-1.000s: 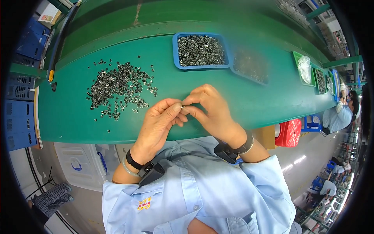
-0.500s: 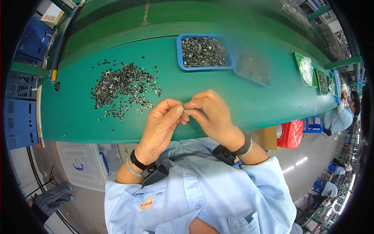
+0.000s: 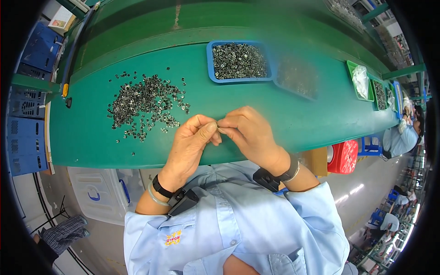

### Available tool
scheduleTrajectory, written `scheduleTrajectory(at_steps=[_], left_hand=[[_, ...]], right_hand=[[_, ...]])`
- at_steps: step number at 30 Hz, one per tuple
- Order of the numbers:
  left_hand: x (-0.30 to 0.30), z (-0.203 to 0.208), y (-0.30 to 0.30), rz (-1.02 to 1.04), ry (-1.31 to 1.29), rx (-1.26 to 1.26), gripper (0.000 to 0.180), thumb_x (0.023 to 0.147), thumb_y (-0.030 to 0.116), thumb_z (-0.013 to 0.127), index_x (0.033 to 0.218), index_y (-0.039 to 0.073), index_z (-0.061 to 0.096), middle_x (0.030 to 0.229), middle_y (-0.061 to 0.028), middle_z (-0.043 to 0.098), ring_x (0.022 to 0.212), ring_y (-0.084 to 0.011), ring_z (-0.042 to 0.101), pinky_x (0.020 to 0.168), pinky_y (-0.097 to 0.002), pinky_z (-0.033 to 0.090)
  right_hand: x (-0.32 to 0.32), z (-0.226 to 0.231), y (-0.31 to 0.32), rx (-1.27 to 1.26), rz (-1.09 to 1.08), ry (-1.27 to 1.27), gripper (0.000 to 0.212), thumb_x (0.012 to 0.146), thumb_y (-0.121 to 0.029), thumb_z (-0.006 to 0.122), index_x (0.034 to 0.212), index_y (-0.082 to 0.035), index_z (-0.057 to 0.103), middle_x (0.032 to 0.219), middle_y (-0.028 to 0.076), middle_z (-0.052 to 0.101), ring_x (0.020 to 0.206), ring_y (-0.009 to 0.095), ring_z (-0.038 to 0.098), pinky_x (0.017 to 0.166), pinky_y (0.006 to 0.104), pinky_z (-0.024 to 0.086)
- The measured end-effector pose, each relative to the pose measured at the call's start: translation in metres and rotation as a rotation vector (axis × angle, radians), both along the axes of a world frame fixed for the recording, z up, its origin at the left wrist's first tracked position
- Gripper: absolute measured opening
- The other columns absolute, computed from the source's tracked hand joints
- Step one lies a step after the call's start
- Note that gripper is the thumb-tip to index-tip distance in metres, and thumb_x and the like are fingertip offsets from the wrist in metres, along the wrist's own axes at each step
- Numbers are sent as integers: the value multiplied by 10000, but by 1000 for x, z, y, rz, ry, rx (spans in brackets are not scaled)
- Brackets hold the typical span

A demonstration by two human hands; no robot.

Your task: The person picks up small metal components from a pile on the table and from a blue tray, fits them together by hand, and places the assembled pieces into a second blue tray.

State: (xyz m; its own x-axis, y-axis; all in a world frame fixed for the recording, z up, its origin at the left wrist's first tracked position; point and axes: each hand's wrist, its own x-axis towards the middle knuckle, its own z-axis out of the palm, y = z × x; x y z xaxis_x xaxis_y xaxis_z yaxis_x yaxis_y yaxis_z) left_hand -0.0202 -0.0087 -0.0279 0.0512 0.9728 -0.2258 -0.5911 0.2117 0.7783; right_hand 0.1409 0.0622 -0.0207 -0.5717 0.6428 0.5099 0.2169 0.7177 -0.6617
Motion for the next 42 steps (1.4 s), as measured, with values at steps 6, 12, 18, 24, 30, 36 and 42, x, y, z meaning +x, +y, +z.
scheduleTrajectory(at_steps=[6,12,18,24,30,36,42], left_hand=[[1,10,-1,16,-62,17,171,946,195,541,949,26,570,823,-37,596,769,-104,554,710,-253,453],[3,10,-2,31,-9,0,146,938,180,550,937,35,564,793,-42,588,753,-129,567,700,-280,466],[5,7,-2,40,-22,22,123,926,162,571,922,40,561,795,-39,587,751,-123,564,705,-284,468],[9,10,-1,45,-7,10,160,938,203,553,913,44,551,787,-33,582,742,-141,563,692,-292,466],[10,17,0,8,-157,25,188,940,238,547,917,51,546,777,-31,576,723,-158,558,666,-299,454],[11,6,-2,-32,-354,50,157,936,211,556,945,55,558,802,-55,613,689,-153,546,613,-286,433],[14,8,-3,-9,-392,45,148,929,214,567,930,66,551,801,-66,621,655,-152,528,593,-282,418]], right_hand=[[-2,-1,-2,-29,0,88,199,728,-27,720,887,-81,613,845,56,610,770,214,593,639,310,470],[-3,-3,-3,5,0,120,192,728,-28,722,879,-82,614,835,50,611,762,214,592,638,311,471],[-3,-5,-7,-14,-12,114,173,743,-43,717,878,-82,615,840,49,615,762,219,591,646,316,473],[-2,-3,-7,-103,-13,139,151,762,-29,699,880,-72,615,852,62,617,771,213,590,660,313,474],[-1,2,-5,-330,61,325,167,767,-16,688,904,-78,615,857,53,616,766,195,598,664,303,496],[0,3,-8,-315,64,294,146,782,-21,680,904,-71,618,866,53,617,786,191,597,681,297,490],[0,5,-7,-196,72,235,121,790,-38,681,887,-70,616,863,58,624,786,203,591,683,297,473]])
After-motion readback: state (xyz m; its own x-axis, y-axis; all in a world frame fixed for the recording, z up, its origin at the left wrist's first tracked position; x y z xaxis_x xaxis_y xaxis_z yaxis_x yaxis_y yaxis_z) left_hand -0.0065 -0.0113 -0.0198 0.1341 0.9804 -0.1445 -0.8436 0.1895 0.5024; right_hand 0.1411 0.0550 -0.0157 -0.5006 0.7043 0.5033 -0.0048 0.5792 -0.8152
